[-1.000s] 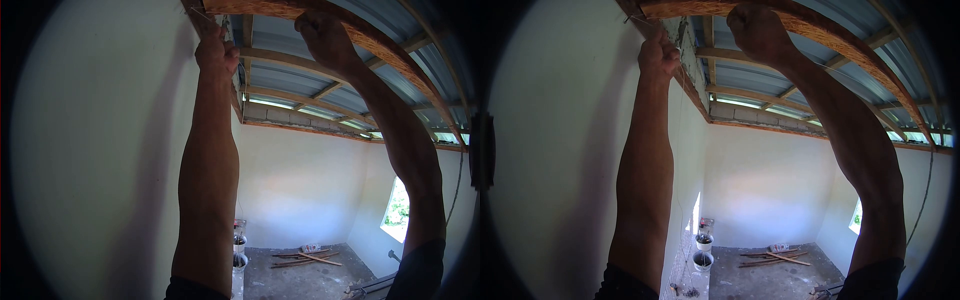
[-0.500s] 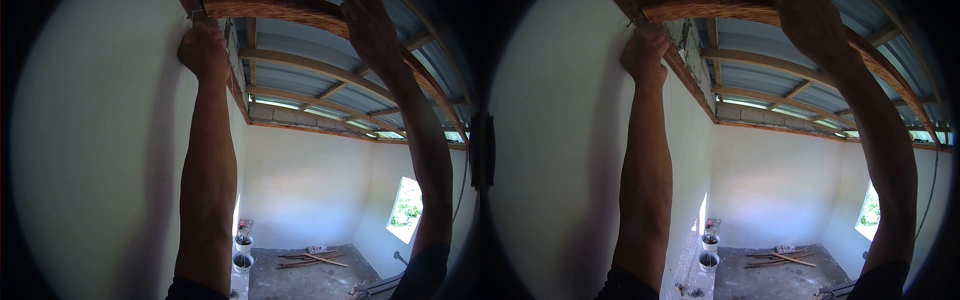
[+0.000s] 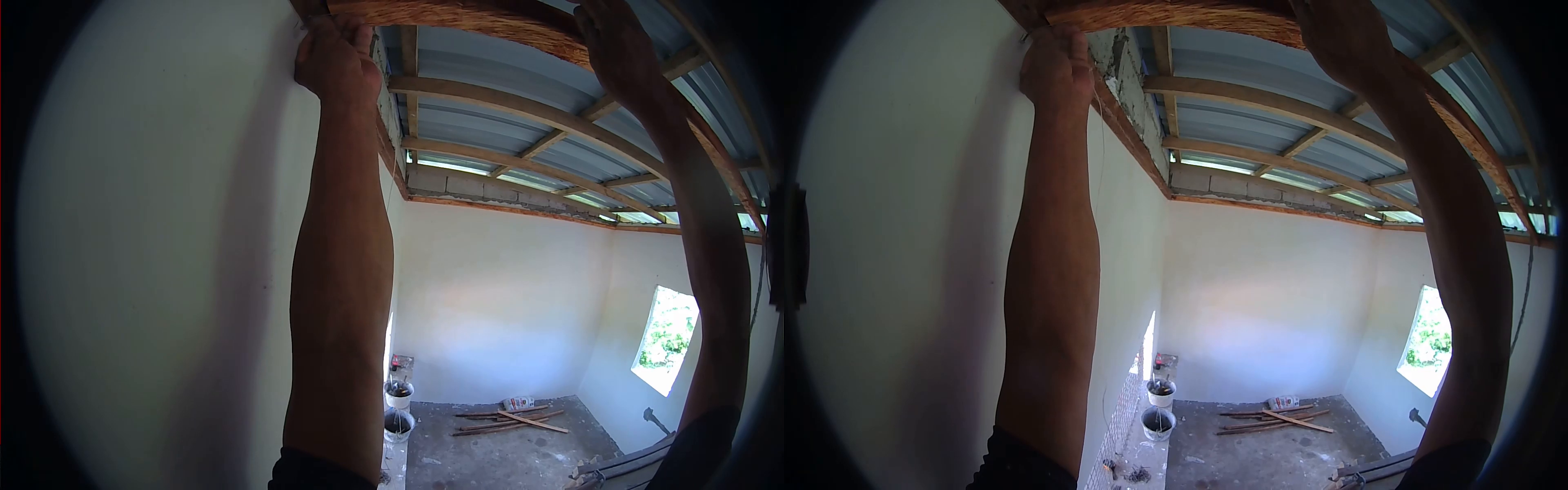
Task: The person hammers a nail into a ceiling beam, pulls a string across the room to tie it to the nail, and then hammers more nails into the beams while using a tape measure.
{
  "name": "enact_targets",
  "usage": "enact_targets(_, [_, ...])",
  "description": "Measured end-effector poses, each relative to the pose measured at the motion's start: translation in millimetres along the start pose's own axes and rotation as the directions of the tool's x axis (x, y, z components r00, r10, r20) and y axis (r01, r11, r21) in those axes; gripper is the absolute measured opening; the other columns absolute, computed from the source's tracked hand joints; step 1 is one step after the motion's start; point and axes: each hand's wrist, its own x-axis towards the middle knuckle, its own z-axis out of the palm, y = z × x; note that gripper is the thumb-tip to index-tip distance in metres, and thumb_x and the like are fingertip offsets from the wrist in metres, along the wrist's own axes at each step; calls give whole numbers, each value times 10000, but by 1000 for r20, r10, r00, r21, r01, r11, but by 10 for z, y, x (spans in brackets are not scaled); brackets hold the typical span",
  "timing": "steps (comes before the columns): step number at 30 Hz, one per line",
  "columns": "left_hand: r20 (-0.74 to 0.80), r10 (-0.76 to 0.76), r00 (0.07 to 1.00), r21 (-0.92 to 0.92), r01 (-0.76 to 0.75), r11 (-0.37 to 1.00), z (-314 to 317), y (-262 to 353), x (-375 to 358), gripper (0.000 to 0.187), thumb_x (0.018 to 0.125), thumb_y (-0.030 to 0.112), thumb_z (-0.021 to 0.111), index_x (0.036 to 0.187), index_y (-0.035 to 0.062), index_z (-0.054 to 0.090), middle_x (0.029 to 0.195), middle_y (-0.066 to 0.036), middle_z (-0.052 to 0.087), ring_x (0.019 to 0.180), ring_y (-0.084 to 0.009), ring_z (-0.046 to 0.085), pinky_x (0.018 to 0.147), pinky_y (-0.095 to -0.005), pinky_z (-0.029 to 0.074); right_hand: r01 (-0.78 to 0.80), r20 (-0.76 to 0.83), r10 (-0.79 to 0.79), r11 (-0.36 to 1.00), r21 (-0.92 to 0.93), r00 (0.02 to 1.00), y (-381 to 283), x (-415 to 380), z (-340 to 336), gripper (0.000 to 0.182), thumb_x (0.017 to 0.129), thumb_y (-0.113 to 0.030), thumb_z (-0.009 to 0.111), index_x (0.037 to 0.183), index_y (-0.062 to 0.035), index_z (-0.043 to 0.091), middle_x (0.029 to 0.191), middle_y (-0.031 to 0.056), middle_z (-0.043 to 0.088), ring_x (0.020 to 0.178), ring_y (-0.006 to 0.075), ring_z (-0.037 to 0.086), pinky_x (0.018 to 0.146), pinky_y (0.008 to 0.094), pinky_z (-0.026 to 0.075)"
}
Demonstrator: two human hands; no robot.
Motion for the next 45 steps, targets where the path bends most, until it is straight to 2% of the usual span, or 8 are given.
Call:
enact_targets(15, [37,-64,997,-42,66,997,-41,-8,122,220,961,181,423,987,-30,479,875,-101,564,799,-205,585,745,-349,542,42,130,-48,998,45,990,24,-30,172,200,880,-80,502,1050,8,559,1037,180,532,969,326,506,845,437,410])
enact_targets(21, [-10,-80,997,-148,78,986,37,17,72,222,975,170,381,964,-28,481,816,-114,573,750,-213,594,685,-328,549,-286,195,249,940,187,948,-94,43,10,239,904,-144,483,1074,5,562,793,176,617,705,321,600,634,425,477])
enact_targets(24, [-7,-88,996,-110,87,990,45,37,63,243,983,174,352,964,-30,481,809,-120,579,742,-217,599,676,-326,551,-126,145,108,985,120,983,20,45,53,277,901,-202,517,1078,0,584,680,161,626,579,310,608,589,417,492])
enact_targets(35, [-16,-131,991,-81,129,988,53,25,175,179,923,131,434,1044,10,485,781,-76,542,655,-195,583,608,-329,536,-200,294,182,979,32,938,71,13,49,482,840,-420,603,1072,3,609,836,199,659,797,345,640,746,441,497])
enact_targets(39, [231,-246,941,-147,283,948,-282,-102,539,120,914,139,472,900,31,523,711,-68,563,588,-168,574,512,-277,524,-315,467,269,949,21,842,-162,36,-259,406,833,-367,615,1039,-17,618,903,178,661,852,354,631,749,442,500])
enact_targets(41, [484,-334,809,-151,453,878,-515,-156,835,135,902,162,518,858,37,548,721,-59,568,624,-149,565,541,-260,524,11,61,-20,989,148,998,-54,-372,-49,318,819,-368,645,924,-68,651,659,110,639,567,223,627,601,351,509])
enact_targets(42, [213,-362,908,-155,397,905,-292,-31,604,147,910,167,487,830,54,534,649,-43,557,509,-129,550,421,-233,485,-187,374,105,964,188,921,-160,-508,-188,376,858,-417,550,907,-51,623,723,166,637,725,312,647,676,455,517])
enact_targets(45, [296,-386,874,106,372,922,-365,80,339,206,892,220,580,872,17,549,740,-50,539,665,-115,539,594,-207,519,-276,553,76,917,287,829,-134,-1042,-341,300,881,-311,535,824,-27,614,617,175,608,632,329,643,579,439,529])
